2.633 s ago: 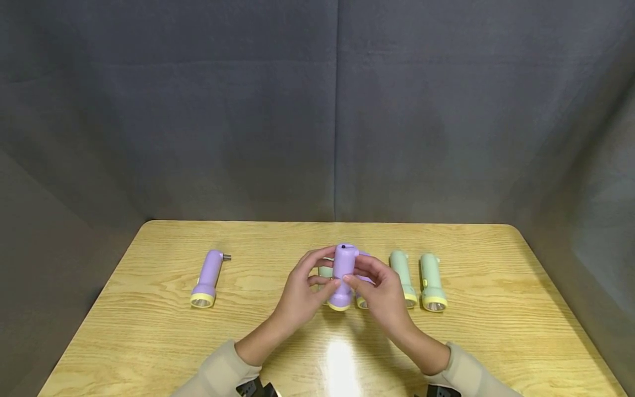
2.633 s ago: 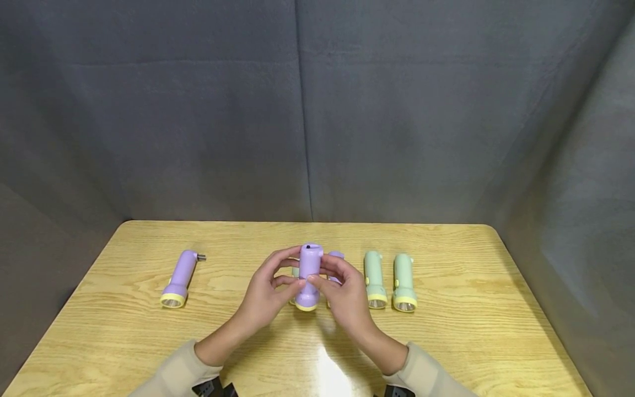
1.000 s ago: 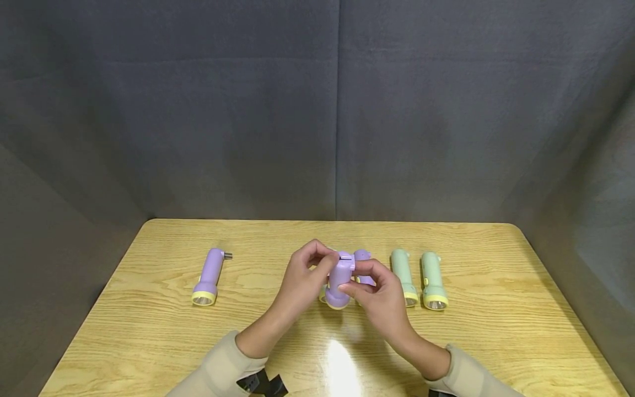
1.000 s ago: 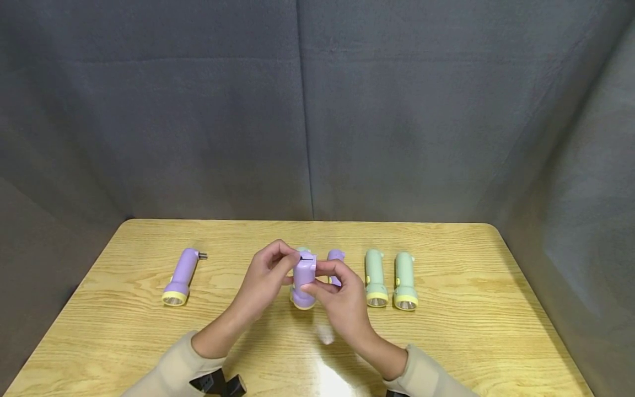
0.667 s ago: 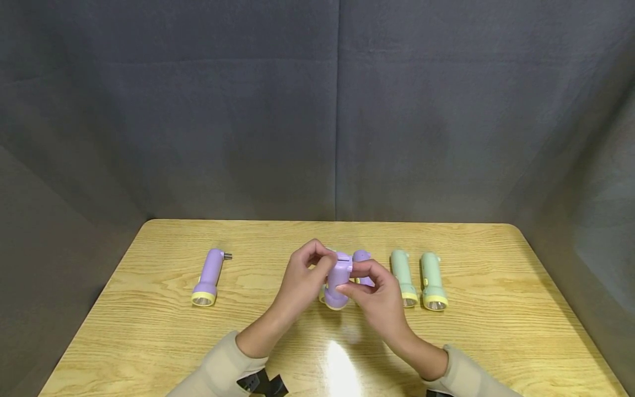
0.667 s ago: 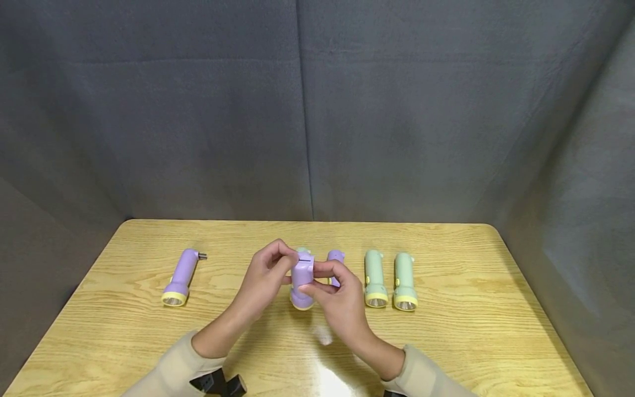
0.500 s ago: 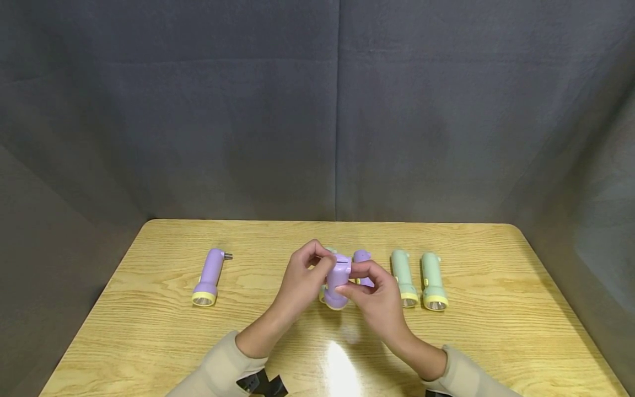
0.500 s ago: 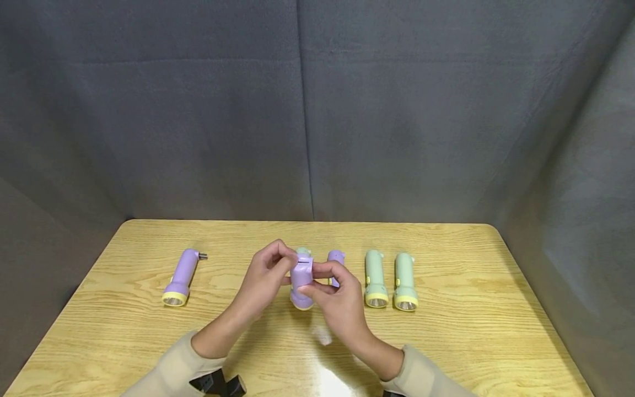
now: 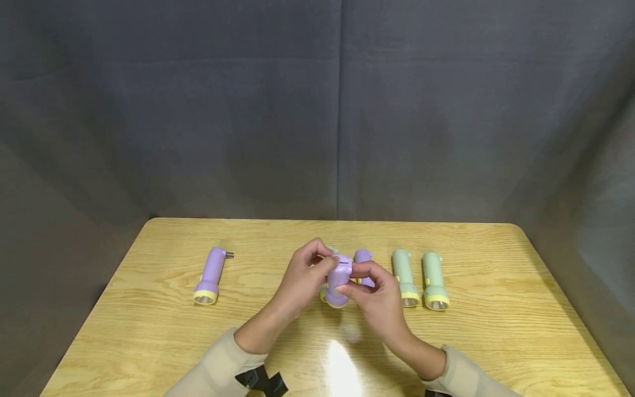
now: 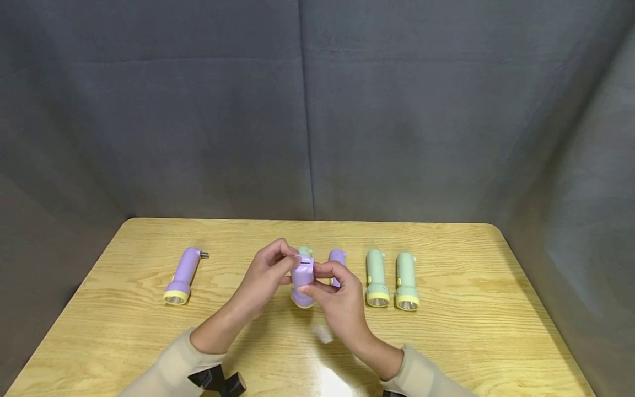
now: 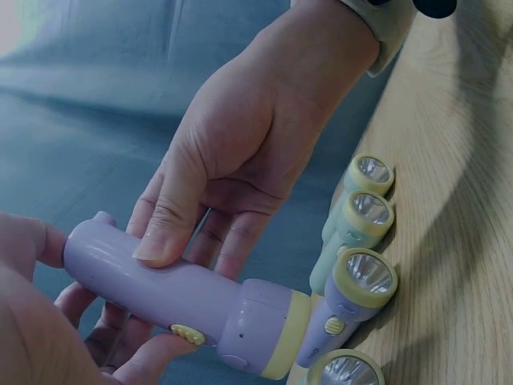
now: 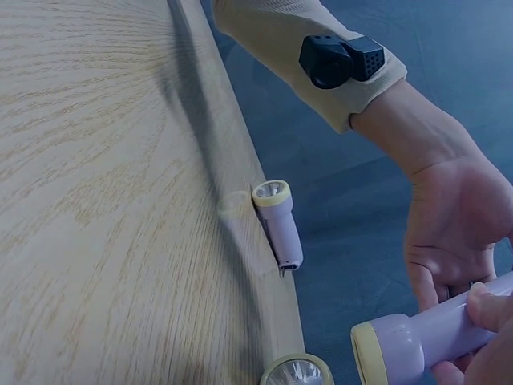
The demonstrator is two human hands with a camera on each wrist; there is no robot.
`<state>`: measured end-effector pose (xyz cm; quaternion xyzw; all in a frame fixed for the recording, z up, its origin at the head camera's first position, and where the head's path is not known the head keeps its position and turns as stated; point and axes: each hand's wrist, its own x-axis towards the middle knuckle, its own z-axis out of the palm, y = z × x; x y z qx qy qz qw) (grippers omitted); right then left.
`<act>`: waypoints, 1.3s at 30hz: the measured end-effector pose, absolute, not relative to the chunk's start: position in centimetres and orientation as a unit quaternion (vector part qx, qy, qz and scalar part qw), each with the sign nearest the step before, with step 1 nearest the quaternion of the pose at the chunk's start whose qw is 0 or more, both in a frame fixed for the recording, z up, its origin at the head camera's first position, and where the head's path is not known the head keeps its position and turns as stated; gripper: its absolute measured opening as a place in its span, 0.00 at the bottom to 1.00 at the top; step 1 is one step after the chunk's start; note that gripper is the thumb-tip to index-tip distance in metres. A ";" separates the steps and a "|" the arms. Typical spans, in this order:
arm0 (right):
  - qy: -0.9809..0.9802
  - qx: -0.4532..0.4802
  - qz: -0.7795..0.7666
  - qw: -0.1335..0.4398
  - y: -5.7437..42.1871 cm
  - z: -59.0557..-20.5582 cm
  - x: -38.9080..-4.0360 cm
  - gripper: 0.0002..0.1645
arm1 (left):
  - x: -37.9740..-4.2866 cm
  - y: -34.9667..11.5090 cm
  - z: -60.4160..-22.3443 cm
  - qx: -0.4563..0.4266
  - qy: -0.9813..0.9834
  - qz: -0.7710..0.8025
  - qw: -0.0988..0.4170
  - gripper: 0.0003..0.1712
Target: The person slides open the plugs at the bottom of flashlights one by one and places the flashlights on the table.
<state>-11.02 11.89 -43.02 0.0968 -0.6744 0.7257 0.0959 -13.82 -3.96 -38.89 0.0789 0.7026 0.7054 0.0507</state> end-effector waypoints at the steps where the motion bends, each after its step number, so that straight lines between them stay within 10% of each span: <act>1: -0.675 0.095 0.725 0.098 11.9 -43.0 -11.0 0.18 | -13.9 -4.0 -38.9 0.077 0.698 0.709 0.059 0.06; 39: -0.683 0.088 0.717 0.105 11.7 -43.4 -11.1 0.16 | -14.4 -4.1 -39.0 0.062 0.713 0.690 0.105 0.13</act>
